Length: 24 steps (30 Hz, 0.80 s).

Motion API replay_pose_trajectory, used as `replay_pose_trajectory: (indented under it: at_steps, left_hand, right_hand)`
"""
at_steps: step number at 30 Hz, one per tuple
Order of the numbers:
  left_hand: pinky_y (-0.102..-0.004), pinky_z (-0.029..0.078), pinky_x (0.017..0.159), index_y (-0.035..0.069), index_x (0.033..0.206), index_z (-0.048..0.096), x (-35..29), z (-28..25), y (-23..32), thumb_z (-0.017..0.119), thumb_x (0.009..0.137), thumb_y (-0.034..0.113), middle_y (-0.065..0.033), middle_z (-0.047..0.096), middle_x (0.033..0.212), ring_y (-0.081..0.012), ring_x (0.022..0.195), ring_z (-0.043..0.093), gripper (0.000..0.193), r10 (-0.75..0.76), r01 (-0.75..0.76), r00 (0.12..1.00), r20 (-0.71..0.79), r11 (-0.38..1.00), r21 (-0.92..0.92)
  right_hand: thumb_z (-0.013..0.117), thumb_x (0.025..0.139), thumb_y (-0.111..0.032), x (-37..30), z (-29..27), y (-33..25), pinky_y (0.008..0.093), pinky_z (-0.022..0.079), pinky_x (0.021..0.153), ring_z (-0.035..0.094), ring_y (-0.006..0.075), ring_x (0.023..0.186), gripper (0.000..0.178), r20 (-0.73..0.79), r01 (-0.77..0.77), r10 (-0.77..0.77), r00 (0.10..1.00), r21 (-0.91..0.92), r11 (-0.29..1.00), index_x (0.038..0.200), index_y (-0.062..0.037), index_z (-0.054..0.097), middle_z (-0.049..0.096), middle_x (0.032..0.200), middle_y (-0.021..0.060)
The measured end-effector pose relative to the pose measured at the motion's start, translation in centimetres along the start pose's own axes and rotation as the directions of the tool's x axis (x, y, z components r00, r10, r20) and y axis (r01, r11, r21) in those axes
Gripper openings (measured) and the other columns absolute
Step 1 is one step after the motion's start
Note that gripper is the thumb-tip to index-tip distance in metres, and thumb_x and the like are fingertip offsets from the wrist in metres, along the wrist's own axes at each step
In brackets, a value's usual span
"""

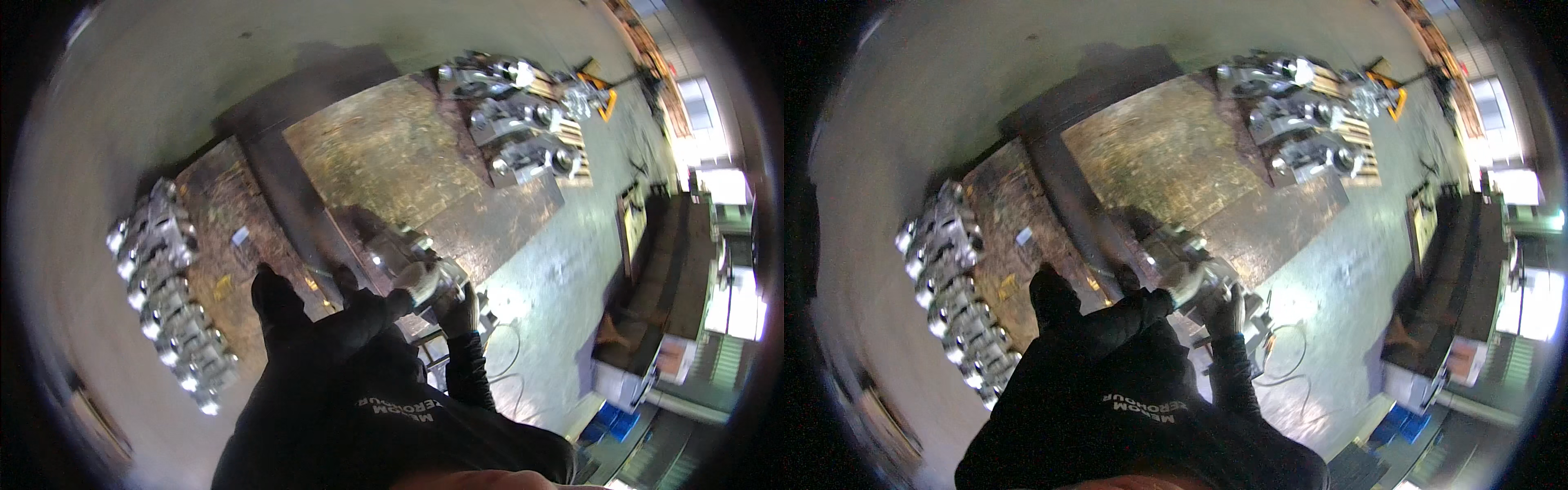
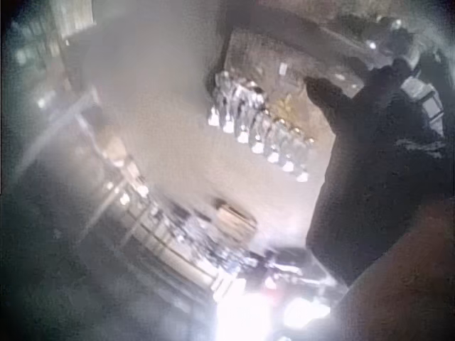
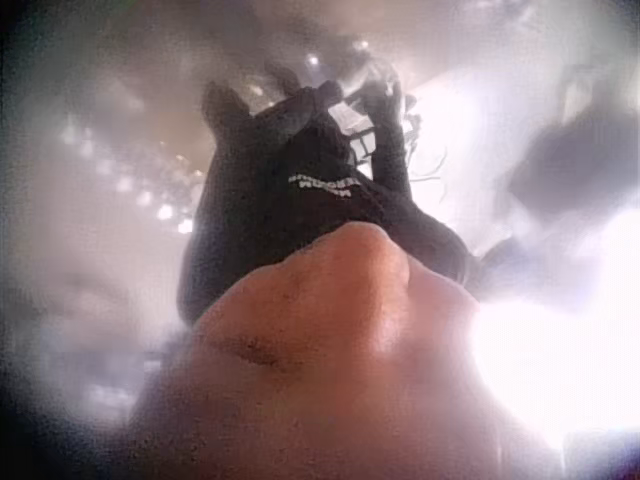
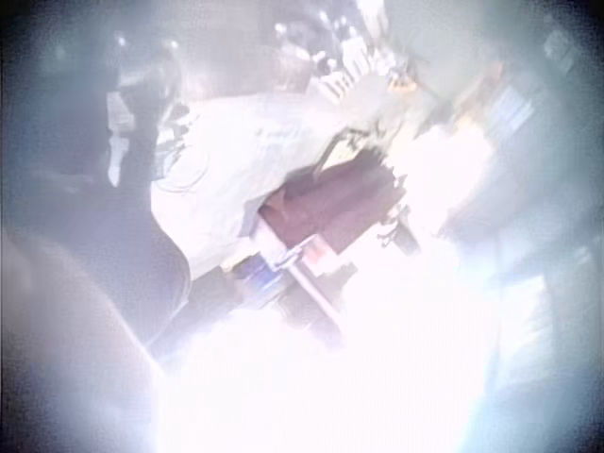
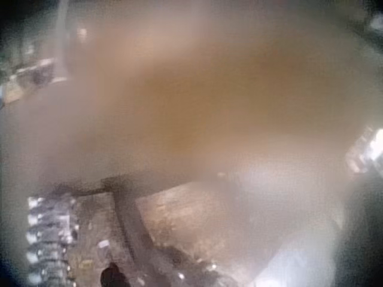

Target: The person kneels on the floor and uses a sanding block to smooth the surfaces of a metal casting. They then use a hammer and a chisel to chip away at the edges of the part, removing excess material.

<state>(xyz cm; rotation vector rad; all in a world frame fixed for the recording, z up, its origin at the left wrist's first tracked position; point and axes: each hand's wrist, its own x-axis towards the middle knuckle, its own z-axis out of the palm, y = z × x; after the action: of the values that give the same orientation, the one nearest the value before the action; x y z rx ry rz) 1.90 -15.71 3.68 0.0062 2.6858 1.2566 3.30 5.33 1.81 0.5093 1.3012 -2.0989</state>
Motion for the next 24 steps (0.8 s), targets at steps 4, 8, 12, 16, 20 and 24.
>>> replay_pose_trajectory:
  at_steps: [4,8,12,16,20,24]
  left_hand:
    - [-0.0519,0.049,0.059,0.001,0.111,0.062,-2.2,-8.5,-2.3,0.043,0.099,0.022,-0.022,0.067,0.077,-0.0394,0.067,0.066,0.031,-0.117,0.094,0.992,-0.049,0.939,-0.33]
    - [-0.0491,0.051,0.078,-0.001,0.1,0.063,-5.1,-17.9,-5.3,0.039,0.104,0.03,-0.0248,0.068,0.091,-0.0402,0.088,0.067,0.039,-0.285,0.223,0.954,-0.097,0.885,-0.408]
    - [-0.0506,0.05,0.071,-0.001,0.098,0.063,-6.6,-27.4,-12.7,0.046,0.099,0.028,-0.0234,0.067,0.086,-0.0404,0.083,0.066,0.033,-0.454,0.234,0.839,-0.3,0.799,-0.553]
    - [-0.0489,0.052,0.07,0.003,0.1,0.065,-8.7,-35.4,-21.8,0.052,0.098,0.034,-0.0201,0.069,0.084,-0.0396,0.079,0.068,0.034,-0.689,0.39,0.664,-0.291,0.65,-0.652]
    - [-0.0444,0.053,0.073,0.002,0.097,0.067,-11.1,-41.4,-32.5,0.055,0.098,0.036,-0.0194,0.07,0.087,-0.0363,0.082,0.068,0.037,-0.616,0.338,0.661,-0.428,0.754,-0.563]
    - [-0.0452,0.052,0.073,0.002,0.1,0.066,-10.5,-43.7,-43.1,0.052,0.1,0.035,-0.0218,0.068,0.088,-0.0371,0.084,0.067,0.036,-0.81,0.252,0.482,-0.334,0.493,-0.832]
  right_hand:
    - [0.055,0.099,-0.029,-0.1,12.6,-1.8,0.0356,0.046,0.097,0.06,0.0222,0.098,0.035,0.255,-0.227,0.047,0.966,0.744,0.628,0.121,-0.0009,0.056,0.064,0.107,0.0107]
    - [0.055,0.098,-0.017,0.5,26.5,-3.3,0.04,0.045,0.095,0.058,0.0234,0.095,0.023,0.03,-0.186,0.185,0.982,0.039,0.982,0.114,0.0003,0.056,0.059,0.095,0.0088]
    - [0.051,0.096,-0.008,4.5,40.0,-0.2,0.0385,0.048,0.092,0.062,0.0314,0.103,0.031,0.326,0.317,-0.185,0.927,-0.945,-0.075,0.123,0.0049,0.054,0.065,0.109,0.0212]
    - [0.046,0.105,-0.021,10.1,50.9,5.3,0.0342,0.047,0.094,0.058,0.0236,0.109,0.037,0.248,0.207,0.069,0.966,-0.908,0.365,0.129,0.0052,0.053,0.063,0.121,0.0162]
    - [0.043,0.109,-0.028,17.4,59.7,12.1,0.0314,0.048,0.093,0.058,0.0191,0.106,0.039,0.199,0.047,0.147,0.969,-0.731,0.681,0.127,0.0041,0.058,0.063,0.118,0.0104]
    - [0.051,0.106,-0.028,27.2,64.2,19.0,0.031,0.051,0.088,0.064,0.0204,0.102,0.038,0.475,0.46,0.077,0.877,-0.875,0.151,0.124,0.0049,0.061,0.067,0.116,0.0116]
